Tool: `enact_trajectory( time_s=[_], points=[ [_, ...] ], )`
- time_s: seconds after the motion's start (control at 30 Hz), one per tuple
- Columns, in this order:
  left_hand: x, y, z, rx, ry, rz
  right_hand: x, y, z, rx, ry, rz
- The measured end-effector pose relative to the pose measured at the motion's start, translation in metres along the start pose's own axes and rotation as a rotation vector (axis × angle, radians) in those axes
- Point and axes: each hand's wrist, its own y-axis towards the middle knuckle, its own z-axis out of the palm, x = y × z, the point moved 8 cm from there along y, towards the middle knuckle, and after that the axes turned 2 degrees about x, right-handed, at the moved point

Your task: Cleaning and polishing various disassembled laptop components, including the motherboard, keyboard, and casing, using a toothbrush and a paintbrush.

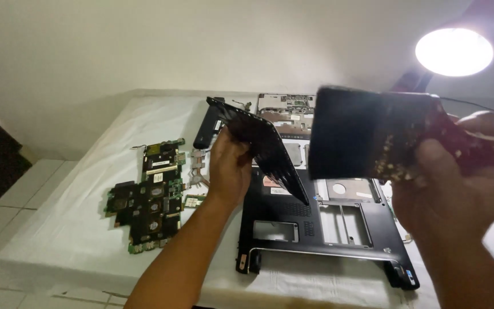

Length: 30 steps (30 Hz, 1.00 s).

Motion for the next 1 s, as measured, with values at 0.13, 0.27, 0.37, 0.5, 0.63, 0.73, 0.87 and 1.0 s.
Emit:
enact_trajectory(
  time_s=[0.13, 0.27, 0.37, 0.5, 0.63, 0.73, 0.87, 1.0],
  points=[
    [0.001, -0.002, 0.0, -0.002, 0.046, 0.018, -0.017, -0.008, 0.025, 0.206, -0.166, 0.015],
    [-0.012, 0.001, -0.007, -0.039, -0.09, 0.069, -0.037, -0.02, 0.005, 0.25, -0.69, 0.061],
    [-0.029, 0.003, -0.002, -0.004, -0.203, 0.121, -0.058, -0.024, -0.027, 0.25, -0.835, 0.135],
    [-0.037, 0.008, -0.007, 0.002, -0.225, 0.143, -0.074, -0.027, -0.063, 0.307, -1.052, 0.174],
    [-0.026, 0.005, -0.018, -0.343, -0.197, -0.004, -0.066, -0.031, -0.063, 0.29, -1.034, 0.191],
    [-0.022, -0.001, -0.013, -0.445, -0.169, -0.093, -0.058, -0.044, -0.051, 0.29, -0.831, 0.176],
    [-0.006, -0.012, 0.005, -0.378, 0.122, -0.339, -0.058, -0.064, -0.031, 0.434, -0.593, 0.065],
    [0.05, -0.019, 0.005, -0.24, 0.022, -0.628, -0.051, -0.08, 0.01, 0.739, -0.346, 0.0]
  ],
)
